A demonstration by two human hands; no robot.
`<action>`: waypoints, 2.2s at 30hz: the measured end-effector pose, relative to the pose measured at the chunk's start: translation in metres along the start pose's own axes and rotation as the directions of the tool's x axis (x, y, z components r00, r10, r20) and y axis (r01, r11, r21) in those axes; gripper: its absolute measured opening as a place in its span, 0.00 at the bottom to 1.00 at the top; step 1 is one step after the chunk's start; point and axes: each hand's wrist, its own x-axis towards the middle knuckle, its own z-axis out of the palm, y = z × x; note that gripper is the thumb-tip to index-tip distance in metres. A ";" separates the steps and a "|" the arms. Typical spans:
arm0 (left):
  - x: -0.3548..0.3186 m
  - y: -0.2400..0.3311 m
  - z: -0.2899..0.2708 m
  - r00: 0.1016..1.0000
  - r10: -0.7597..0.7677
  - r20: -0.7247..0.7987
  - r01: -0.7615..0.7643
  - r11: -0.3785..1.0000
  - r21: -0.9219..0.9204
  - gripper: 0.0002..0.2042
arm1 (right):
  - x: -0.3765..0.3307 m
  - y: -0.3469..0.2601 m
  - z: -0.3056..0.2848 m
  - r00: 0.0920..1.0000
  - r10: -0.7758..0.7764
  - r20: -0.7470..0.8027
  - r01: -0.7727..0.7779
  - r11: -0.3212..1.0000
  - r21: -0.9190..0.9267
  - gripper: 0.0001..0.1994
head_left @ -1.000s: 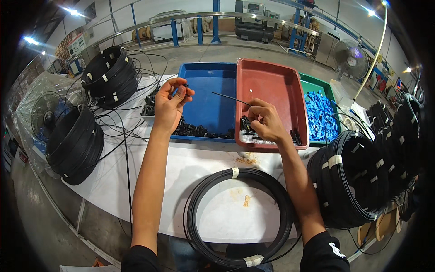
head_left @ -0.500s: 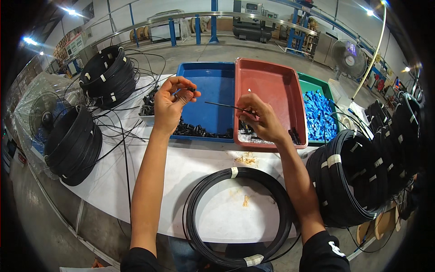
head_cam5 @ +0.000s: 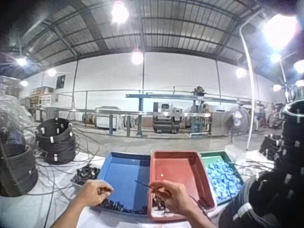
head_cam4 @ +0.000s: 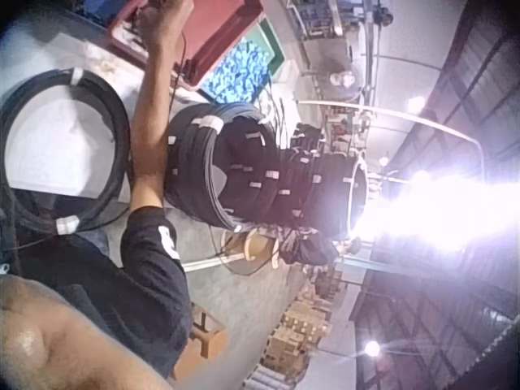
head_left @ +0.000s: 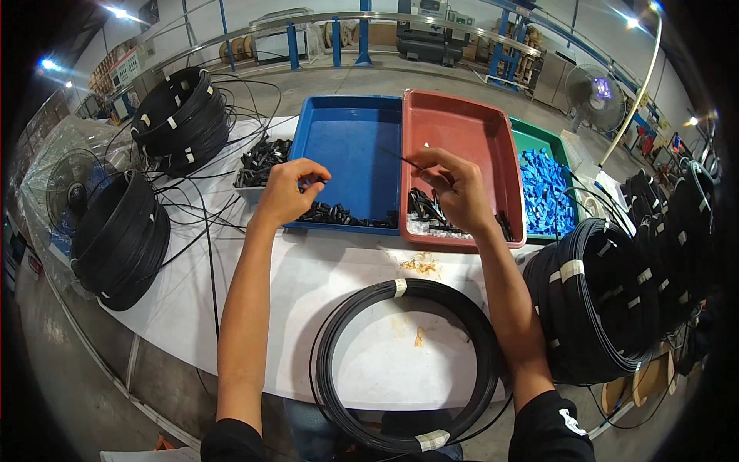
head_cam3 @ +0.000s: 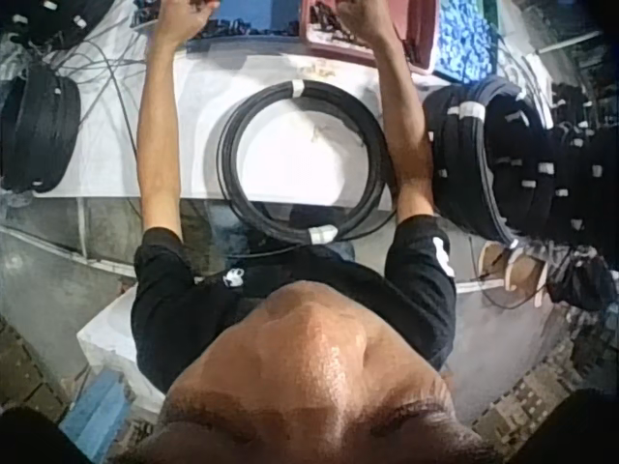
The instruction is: The person attaches connector pieces to the ends of coiled cables by hand and stacks the assembled cable coils on the table.
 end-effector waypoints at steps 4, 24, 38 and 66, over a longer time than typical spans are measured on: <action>0.004 0.010 0.008 0.997 0.047 -0.060 -0.074 0.797 -0.599 0.07 | 0.001 -0.007 -0.002 0.989 -0.047 0.139 0.051 0.998 -0.029 0.14; 0.003 0.051 0.011 0.992 0.068 -0.110 -0.129 0.620 -0.774 0.08 | -0.001 -0.020 0.001 0.984 -0.039 0.172 0.022 0.995 0.099 0.12; 0.000 0.114 0.033 0.902 0.355 -0.246 -0.376 0.926 -0.043 0.14 | -0.006 -0.026 -0.004 0.972 -0.016 0.233 -0.001 0.998 0.070 0.10; 0.089 0.091 0.142 0.691 0.124 0.712 -0.610 0.630 0.481 0.17 | -0.086 0.016 0.037 0.857 0.004 0.515 0.093 0.982 -0.163 0.06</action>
